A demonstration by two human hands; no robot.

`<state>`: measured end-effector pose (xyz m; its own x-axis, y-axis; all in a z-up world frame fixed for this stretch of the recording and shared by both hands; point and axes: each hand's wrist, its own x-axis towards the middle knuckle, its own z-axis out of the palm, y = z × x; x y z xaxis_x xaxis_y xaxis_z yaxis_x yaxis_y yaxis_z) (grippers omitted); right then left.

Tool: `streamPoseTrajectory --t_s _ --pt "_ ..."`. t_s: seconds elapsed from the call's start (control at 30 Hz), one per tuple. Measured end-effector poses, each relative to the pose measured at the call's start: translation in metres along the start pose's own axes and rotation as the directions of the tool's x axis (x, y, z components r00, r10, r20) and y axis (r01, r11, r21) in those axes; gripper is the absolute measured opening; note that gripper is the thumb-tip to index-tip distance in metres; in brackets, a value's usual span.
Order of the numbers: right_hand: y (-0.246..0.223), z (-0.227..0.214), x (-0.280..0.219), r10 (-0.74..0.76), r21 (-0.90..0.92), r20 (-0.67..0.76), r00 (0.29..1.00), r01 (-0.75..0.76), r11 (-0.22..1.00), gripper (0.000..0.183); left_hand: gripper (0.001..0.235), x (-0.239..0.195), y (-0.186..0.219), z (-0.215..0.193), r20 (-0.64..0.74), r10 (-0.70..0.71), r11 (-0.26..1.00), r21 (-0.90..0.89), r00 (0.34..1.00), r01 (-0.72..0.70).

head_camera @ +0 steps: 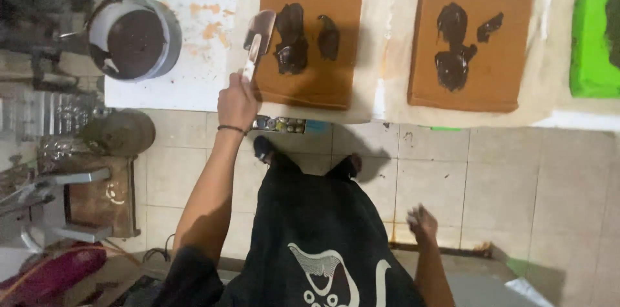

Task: The person scoops chocolate from a container and spreads it evenly over several rectangular cake layers using a spatula. The person moves between different cake layers on the countertop, applying and smoothing the chocolate on each one.

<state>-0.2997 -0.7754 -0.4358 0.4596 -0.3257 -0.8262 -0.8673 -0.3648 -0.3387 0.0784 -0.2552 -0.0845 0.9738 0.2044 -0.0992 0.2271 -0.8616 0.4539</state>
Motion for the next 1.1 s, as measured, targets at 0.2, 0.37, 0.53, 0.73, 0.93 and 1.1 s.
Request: streamPoseTrajectory --t_s 0.2,0.37,0.53,0.73,0.93,1.1 --pt "0.069 -0.076 -0.01 0.682 0.504 -0.062 0.729 -0.567 0.651 0.042 0.04 0.025 -0.019 0.01 -0.003 0.147 0.976 0.16 0.989 -0.145" --pt "-0.015 -0.102 0.002 0.342 0.65 -0.177 0.923 -0.151 0.745 0.041 0.037 0.033 -0.038 -0.001 0.074 0.184 0.982 0.038 0.98 -0.187" --pt "-0.101 -0.069 0.019 0.13 0.617 -0.225 0.966 0.038 0.786 0.034 0.039 0.048 -0.009 -0.038 0.22 0.27 0.954 0.074 0.937 -0.292" --pt "-0.174 -0.006 -0.03 0.098 0.435 -0.233 0.968 0.014 0.9 0.043 0.041 0.084 -0.032 -0.033 0.06 0.446 0.879 0.159 0.893 -0.45" --pt "-0.136 0.048 -0.055 0.256 0.493 -0.171 0.952 -0.142 0.858 0.041 0.023 0.113 -0.059 -0.004 0.036 0.478 0.875 0.063 0.878 -0.479" --pt "-0.131 0.075 -0.09 0.349 0.523 -0.184 0.919 -0.21 0.826 0.044 0.037 0.13 -0.08 0.01 0.015 0.683 0.708 0.233 0.73 -0.667"
